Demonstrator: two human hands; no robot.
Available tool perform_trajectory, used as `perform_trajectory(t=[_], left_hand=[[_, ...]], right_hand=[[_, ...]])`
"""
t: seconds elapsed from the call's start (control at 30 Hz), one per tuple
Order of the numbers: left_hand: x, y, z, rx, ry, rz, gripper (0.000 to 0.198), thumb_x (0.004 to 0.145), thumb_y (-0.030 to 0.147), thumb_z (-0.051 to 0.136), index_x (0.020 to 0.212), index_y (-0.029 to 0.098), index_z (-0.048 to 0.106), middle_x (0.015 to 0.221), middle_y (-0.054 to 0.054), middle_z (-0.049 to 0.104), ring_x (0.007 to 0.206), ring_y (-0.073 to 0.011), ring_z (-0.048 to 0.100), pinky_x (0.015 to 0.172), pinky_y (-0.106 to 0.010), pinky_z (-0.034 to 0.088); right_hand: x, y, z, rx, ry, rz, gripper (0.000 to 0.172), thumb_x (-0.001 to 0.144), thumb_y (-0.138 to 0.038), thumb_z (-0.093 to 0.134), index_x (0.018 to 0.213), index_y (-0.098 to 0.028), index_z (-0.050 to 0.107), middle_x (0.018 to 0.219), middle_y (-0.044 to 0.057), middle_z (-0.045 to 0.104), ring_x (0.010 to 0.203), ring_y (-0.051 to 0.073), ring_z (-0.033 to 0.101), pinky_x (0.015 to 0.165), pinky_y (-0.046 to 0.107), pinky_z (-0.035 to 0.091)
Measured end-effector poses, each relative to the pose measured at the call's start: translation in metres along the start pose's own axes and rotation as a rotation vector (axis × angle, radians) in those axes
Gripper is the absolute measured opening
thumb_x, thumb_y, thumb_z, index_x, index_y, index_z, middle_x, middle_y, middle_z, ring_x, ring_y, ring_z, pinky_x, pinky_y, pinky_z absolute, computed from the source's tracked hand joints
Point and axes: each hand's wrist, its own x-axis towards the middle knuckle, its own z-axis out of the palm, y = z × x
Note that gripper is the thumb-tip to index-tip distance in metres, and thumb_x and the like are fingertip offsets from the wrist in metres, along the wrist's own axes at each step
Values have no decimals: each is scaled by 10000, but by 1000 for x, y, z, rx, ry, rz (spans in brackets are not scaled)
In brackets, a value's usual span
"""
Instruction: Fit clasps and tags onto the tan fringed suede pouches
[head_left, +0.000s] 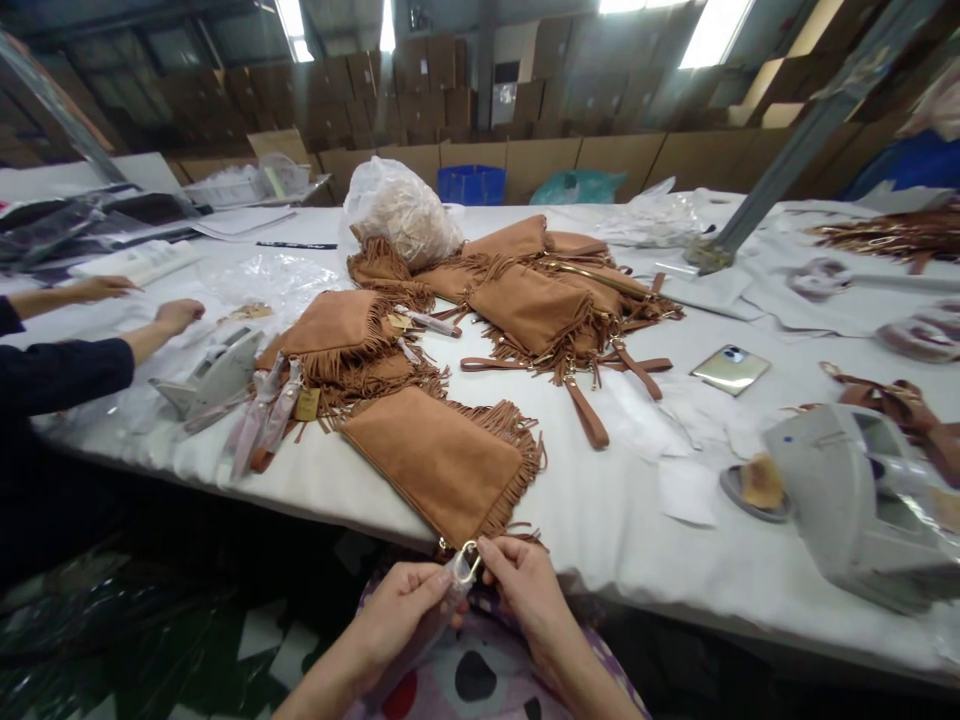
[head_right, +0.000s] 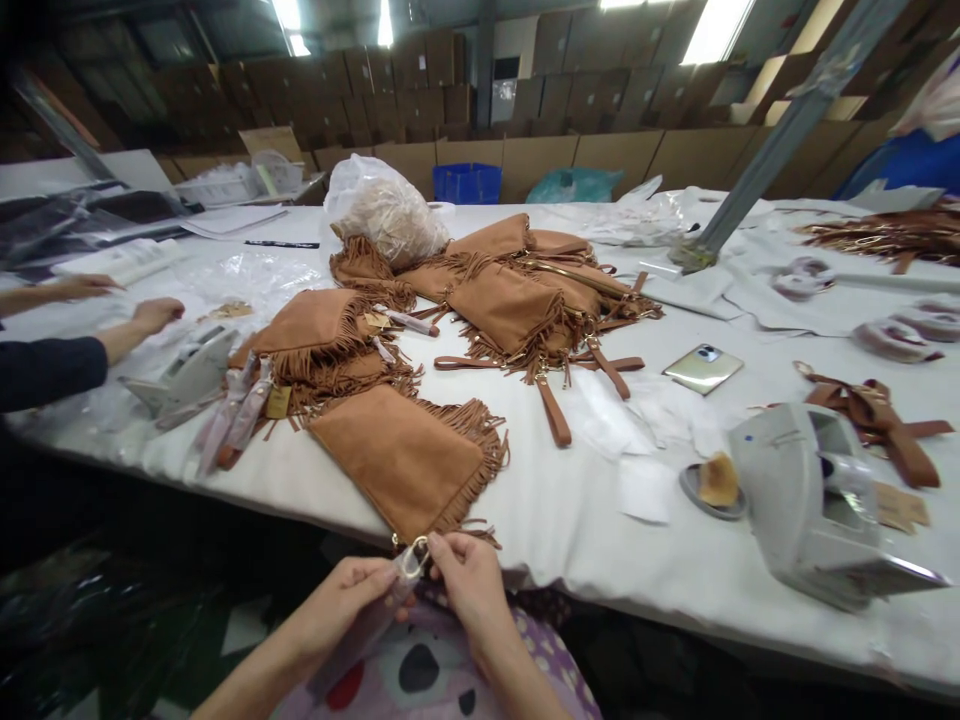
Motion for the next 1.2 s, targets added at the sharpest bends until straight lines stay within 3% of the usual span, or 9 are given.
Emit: perform_trajectory(t=[0.13,0.3,0.47,0.57,0.7,0.97,1.07,1.2], left_hand=[[2,7,1,-78,36,-38,525,738,609,606,762,87,660,621,-40,599,540,-107,505,554,-224,390],[2,16,3,-114,40,-154,520,757,620,570,828,107,604,646,-75,652,499,-144,591,489,-238,455],[-10,18,2,-72,-20,-154,495,815,615,490,883,130,561,673,-70,657,471,-132,597,451,-218,468],[-22,14,-6,-14,16,-141,459,827,595,494,920,147,531,640,-58,662,447,-131,590,414,-192,439],[-36,6,-16,-47,57,-128,421,799,563,560,761,146,521,504,-10,595,338,-98,491,353,-172,365],[-43,-3,-16,-197,89,-120,369,798,483,615,748,125,541,553,-22,602,449,-121,565,449,-204,443],[-49,-9,-18,-206,89,-126,370,821,485,585,766,122,542,583,-53,632,481,-140,593,469,-219,459],[-53,-10,-19,-223,86,-136,381,832,478,576,839,97,569,630,-69,648,528,-144,617,511,-231,487]], right_hand=[[5,-3,6,-39,-100,-19,379,649,-500,705,577,-132,649,441,-37,494,409,63,375,402,200,247],[0,7,7,20,-136,163,532,707,-661,573,565,-149,572,381,-63,433,310,30,250,338,190,146],[-11,12,18,171,-355,244,510,661,-623,667,550,-147,522,394,-62,446,318,15,265,336,180,132],[-7,13,27,228,-288,217,522,608,-629,702,530,-149,511,373,-73,423,301,7,244,324,181,118],[1,20,32,219,-208,221,586,598,-713,640,476,-157,499,303,-80,355,260,17,230,292,183,152],[1,20,28,282,-118,239,552,698,-690,578,608,-147,533,457,-24,539,297,25,333,297,161,225],[-2,21,27,217,-227,261,565,738,-689,535,606,-139,540,447,-20,528,298,34,359,305,166,231],[-7,22,30,190,-346,206,497,713,-608,639,579,-144,522,418,-59,471,307,20,322,324,168,243]])
